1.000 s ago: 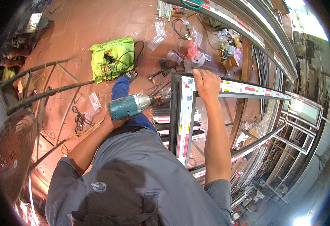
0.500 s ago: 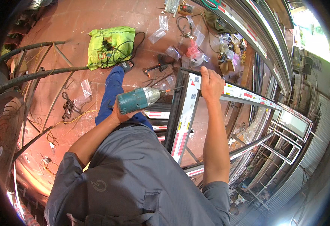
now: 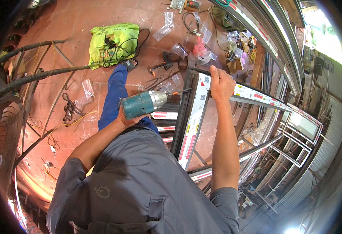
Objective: The person assembles a rectangular window frame by aligning metal profiles and securing them with a cordless drill. They then move the frame aside and measure another metal profile with a tape measure.
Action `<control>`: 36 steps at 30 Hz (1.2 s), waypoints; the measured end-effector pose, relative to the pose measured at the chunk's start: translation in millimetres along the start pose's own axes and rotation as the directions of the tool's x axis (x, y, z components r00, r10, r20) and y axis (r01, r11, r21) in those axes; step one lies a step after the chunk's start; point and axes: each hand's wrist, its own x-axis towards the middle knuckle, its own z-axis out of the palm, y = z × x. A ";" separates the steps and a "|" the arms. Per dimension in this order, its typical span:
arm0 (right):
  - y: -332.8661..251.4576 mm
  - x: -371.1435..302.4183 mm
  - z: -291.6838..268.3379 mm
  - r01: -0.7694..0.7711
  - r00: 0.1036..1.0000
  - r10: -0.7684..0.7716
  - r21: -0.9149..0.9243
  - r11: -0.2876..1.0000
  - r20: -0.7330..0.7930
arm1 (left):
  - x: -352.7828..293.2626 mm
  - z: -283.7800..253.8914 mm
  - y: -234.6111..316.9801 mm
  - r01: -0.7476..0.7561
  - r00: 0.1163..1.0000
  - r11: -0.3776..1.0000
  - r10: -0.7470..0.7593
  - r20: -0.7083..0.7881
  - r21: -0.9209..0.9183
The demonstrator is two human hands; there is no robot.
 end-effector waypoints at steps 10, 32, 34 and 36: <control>-3.1 0.5 0.1 -0.032 0.999 0.032 0.004 0.999 -0.001 | 26.7 -9.9 -34.9 0.109 0.947 0.990 -0.077 0.310 -0.088; -11.3 6.6 0.0 -0.092 0.996 0.092 0.057 0.994 0.005 | 113.8 -68.4 -30.9 -0.036 0.878 0.949 0.180 0.443 -0.313; -9.9 4.2 2.3 -0.101 0.995 0.101 0.050 0.994 -0.003 | 101.4 -59.1 -30.3 -0.111 0.891 0.959 0.212 0.401 -0.260; -12.5 8.2 4.9 -0.103 0.995 0.103 0.059 0.993 -0.006 | 90.1 -47.7 -34.5 0.000 0.914 0.929 0.150 0.378 -0.369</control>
